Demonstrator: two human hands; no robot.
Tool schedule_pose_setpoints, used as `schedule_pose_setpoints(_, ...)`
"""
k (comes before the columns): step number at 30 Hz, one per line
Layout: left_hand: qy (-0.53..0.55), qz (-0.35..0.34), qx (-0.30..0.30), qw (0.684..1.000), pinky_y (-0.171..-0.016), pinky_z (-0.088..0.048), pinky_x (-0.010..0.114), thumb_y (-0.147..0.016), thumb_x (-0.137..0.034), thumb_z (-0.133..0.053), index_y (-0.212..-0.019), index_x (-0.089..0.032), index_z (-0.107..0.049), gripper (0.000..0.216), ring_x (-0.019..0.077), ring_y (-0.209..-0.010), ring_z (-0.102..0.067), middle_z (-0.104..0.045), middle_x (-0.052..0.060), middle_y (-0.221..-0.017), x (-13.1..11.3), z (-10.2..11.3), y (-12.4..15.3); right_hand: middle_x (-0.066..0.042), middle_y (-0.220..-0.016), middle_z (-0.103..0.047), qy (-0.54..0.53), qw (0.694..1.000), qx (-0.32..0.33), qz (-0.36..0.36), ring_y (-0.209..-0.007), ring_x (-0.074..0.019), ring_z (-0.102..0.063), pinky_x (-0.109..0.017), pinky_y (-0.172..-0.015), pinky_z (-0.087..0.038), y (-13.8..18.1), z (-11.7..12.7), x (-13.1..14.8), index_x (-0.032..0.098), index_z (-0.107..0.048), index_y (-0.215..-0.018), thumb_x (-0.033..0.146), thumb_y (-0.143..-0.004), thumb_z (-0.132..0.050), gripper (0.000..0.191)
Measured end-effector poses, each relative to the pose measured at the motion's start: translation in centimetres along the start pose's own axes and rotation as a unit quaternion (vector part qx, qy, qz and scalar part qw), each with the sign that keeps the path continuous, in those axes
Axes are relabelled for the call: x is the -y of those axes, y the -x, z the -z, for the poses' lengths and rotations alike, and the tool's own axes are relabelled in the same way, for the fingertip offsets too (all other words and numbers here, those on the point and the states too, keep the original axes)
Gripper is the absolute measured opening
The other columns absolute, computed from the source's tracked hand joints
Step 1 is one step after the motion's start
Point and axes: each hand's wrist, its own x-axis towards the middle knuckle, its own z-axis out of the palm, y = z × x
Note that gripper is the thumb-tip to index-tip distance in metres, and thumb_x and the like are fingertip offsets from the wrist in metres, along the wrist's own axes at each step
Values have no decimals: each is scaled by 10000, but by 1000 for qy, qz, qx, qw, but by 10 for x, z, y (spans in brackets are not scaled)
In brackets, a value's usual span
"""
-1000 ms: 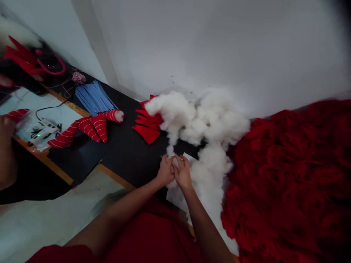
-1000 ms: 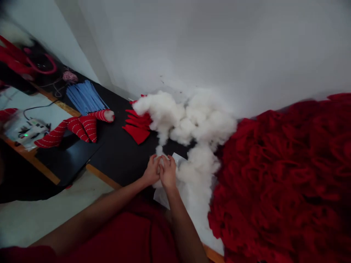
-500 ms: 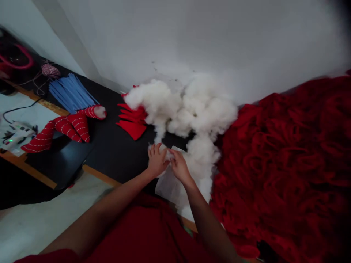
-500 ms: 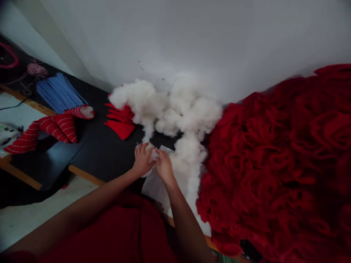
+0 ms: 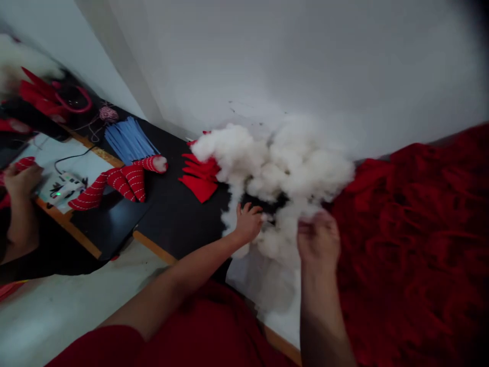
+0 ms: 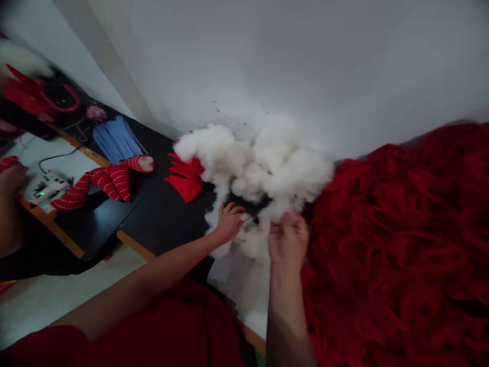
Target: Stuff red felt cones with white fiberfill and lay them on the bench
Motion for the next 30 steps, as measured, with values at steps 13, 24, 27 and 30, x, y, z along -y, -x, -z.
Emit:
schedule_pose_setpoints(13,-100,196,-187,957,-820,-392,415,-694,-198,-577,-930,-158,-555,240,293,-1022,-441,-492,128,-1019,127,84,-1,59,-691,-604,-30,959,125,-254,-612,-89,-568,-256,-628,-502,52,-16,-31,247,-593,-881,297,-581,-747,341)
schedule_pose_setpoints(24,26,146,-241,959,-769,-425,302,-776,-312,-474,-763,-170,-613,199,168,-800,-523,-550,54,-819,133,120,46,88,-658,-599,-58,934,130,-327,-596,-68,-589,-211,-593,-506,73,-36,-41,237,-555,-805,257,-553,-754,322)
schedule_pose_setpoints(27,64,161,-198,965,-732,-429,287,-744,-284,-510,-712,-167,-617,161,158,-747,-539,-579,40,-756,132,108,67,79,-661,-605,-49,930,141,-336,-588,-65,-578,-204,-581,-497,82,-43,-44,226,-571,-802,244,-534,-756,326)
schedule_pose_setpoints(30,74,191,-203,957,-655,-428,273,-790,-290,-441,-745,-157,-598,210,145,-666,-534,-583,34,-708,129,98,83,69,-671,-612,-45,927,155,-340,-608,-67,-576,-210,-609,-499,91,-46,-46,208,-585,-791,228,-510,-762,333)
